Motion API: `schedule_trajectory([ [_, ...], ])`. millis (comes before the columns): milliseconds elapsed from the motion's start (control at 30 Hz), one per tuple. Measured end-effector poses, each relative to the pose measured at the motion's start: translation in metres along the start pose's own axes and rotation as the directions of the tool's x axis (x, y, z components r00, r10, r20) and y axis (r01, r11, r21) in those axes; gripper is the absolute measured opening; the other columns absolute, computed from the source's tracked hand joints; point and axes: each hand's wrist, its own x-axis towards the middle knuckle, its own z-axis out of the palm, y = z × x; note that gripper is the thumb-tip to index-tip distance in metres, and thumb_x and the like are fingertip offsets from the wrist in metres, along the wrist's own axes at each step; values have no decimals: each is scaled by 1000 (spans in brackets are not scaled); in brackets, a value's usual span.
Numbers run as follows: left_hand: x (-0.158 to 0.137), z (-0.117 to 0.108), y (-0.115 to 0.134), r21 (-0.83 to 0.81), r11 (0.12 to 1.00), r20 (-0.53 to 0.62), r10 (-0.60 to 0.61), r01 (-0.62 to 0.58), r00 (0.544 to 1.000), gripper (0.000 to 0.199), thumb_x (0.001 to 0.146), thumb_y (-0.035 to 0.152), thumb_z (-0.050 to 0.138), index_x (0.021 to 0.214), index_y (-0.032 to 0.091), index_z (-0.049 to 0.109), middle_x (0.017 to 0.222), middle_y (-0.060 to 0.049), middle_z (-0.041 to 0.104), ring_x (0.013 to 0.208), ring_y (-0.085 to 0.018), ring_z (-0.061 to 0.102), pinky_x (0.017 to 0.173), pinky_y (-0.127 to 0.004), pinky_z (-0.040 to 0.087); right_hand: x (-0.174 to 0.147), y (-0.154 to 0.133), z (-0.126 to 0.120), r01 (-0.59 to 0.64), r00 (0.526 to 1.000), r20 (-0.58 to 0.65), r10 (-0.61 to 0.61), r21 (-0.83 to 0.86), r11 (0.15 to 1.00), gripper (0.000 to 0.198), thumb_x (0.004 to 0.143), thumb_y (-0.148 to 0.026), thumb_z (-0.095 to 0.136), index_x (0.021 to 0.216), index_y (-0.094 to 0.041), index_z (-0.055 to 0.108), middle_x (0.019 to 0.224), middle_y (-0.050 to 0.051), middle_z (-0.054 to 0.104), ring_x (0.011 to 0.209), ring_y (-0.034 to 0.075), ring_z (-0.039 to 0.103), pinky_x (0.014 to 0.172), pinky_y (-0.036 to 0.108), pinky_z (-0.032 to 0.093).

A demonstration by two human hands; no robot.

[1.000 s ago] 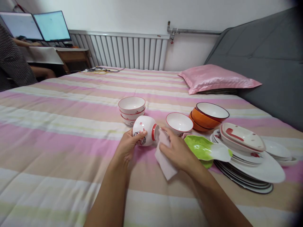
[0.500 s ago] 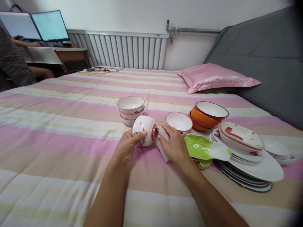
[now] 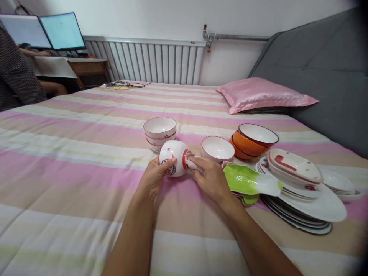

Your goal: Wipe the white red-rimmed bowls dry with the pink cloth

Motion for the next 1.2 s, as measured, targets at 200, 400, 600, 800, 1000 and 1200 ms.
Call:
schedule_trajectory([
  [200,0,0,0,-3,1000,-13,3,-4,1000,54,53,28,85,100,9,67,83,-9,72,72,-19,66,69,-30,50,-1,-2,-9,23,996,91,-14,-95,995,46,74,-4,47,107,-27,70,111,2,70,102,22,63,87,33,47],
  [400,0,0,-1,25,1000,1,0,0,1000,48,55,27,85,96,9,67,83,-10,72,73,-19,65,71,-30,49,-3,-2,-11,-11,987,149,56,-288,957,48,74,-4,47,107,-30,69,100,4,72,93,24,65,71,31,43],
  [600,0,-1,-3,72,997,50,-5,1,999,42,59,28,83,94,10,68,85,-11,73,75,-19,64,71,-30,49,-3,0,-5,-77,986,115,125,-352,933,37,78,-11,46,101,-27,70,96,6,72,87,25,65,61,29,35],
  [800,-1,-3,-4,137,991,128,-28,11,991,39,63,31,81,93,10,70,84,-11,73,73,-18,64,69,-27,48,0,2,-2,-170,978,65,197,-289,942,24,84,-20,47,91,-25,70,88,6,73,80,24,65,59,29,34],
  [1000,1,-5,-6,121,993,142,-10,-7,990,42,63,33,81,95,9,68,83,-11,72,73,-17,63,68,-27,48,4,5,-1,-79,997,-16,79,-30,996,25,85,-19,49,99,-23,69,91,3,73,83,21,65,71,28,41],
  [1200,1,-4,-2,58,998,77,13,-17,997,45,61,29,82,98,9,67,85,-11,72,74,-18,64,70,-28,50,3,7,1,35,999,-11,-34,56,998,35,82,-11,51,111,-20,66,107,7,70,94,21,64,81,30,46],
])
